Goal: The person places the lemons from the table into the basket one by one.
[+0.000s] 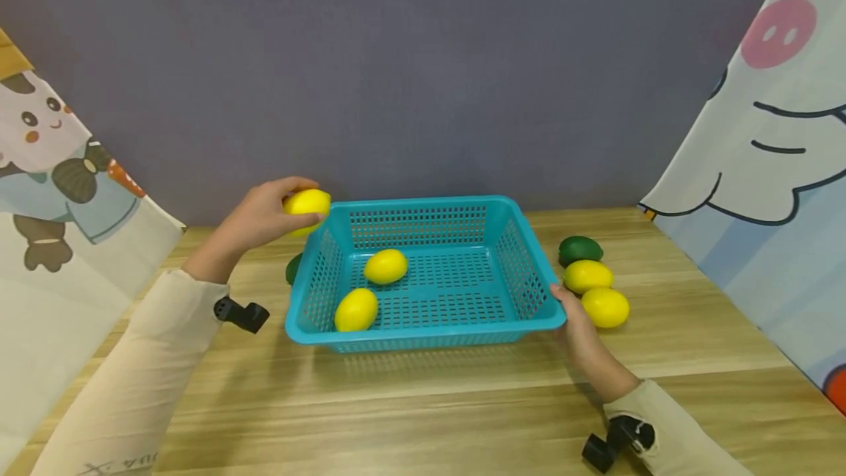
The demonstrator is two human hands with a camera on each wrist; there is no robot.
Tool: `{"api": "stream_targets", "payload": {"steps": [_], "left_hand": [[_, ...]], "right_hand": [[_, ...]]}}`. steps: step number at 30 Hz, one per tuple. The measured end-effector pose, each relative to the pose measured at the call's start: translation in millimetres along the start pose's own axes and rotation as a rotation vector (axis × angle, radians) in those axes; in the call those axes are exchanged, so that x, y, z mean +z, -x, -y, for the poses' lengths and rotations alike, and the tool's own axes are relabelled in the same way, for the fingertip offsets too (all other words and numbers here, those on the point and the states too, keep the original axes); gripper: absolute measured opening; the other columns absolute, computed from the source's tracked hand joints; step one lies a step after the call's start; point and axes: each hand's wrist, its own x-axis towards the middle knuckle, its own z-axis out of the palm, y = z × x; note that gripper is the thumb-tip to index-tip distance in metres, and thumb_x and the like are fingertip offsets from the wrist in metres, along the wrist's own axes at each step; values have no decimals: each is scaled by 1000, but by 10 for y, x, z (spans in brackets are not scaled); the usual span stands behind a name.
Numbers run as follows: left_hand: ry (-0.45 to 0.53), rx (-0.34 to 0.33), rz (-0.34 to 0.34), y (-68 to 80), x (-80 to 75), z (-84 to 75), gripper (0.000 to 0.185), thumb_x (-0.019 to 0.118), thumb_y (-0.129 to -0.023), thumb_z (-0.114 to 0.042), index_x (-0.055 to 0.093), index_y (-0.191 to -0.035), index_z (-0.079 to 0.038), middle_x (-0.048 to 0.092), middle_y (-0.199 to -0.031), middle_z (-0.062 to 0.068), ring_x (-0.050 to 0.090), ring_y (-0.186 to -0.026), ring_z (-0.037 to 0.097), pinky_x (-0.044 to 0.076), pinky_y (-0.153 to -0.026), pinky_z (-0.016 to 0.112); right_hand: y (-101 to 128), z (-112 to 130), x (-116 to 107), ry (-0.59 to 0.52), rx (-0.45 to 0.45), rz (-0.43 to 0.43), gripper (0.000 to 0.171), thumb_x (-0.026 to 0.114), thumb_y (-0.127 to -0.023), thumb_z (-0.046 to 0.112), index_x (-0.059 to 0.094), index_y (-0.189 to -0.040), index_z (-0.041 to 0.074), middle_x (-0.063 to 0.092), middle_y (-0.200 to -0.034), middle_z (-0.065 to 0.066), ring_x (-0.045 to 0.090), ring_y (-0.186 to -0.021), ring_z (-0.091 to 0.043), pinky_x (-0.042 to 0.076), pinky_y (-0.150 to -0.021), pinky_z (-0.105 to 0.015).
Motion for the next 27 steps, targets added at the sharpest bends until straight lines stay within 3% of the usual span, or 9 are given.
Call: {"api": "stream_targets", "payload": {"steps": [11,18,27], "left_hand": [[61,1,47,-57,52,-154,56,65,-89,-26,46,-136,-2,55,-122,18,53,-94,29,47,-76,37],[70,29,45,-127,100,-233,54,65,-89,-24,47,-134,-2,54,-123,18,53,-94,29,46,-76,38],[106,51,55,-220,191,-322,52,66,-87,-21,50,-132,-2,56,-121,16,53,-93,28,48,-76,36]], "right_hand": [[69,106,80,41,-14,-4,38,26,-103,30,32,-133,8,53,-113,12,52,-102,1,46,-85,-18],[79,108,74,34,-60,40,27,28,-103,32,41,-123,20,55,-112,14,53,-100,2,47,-84,-18],[76,109,82,27,-66,46,28,30,-102,33,41,-125,19,53,-113,12,53,-101,0,47,-84,-18]]}}
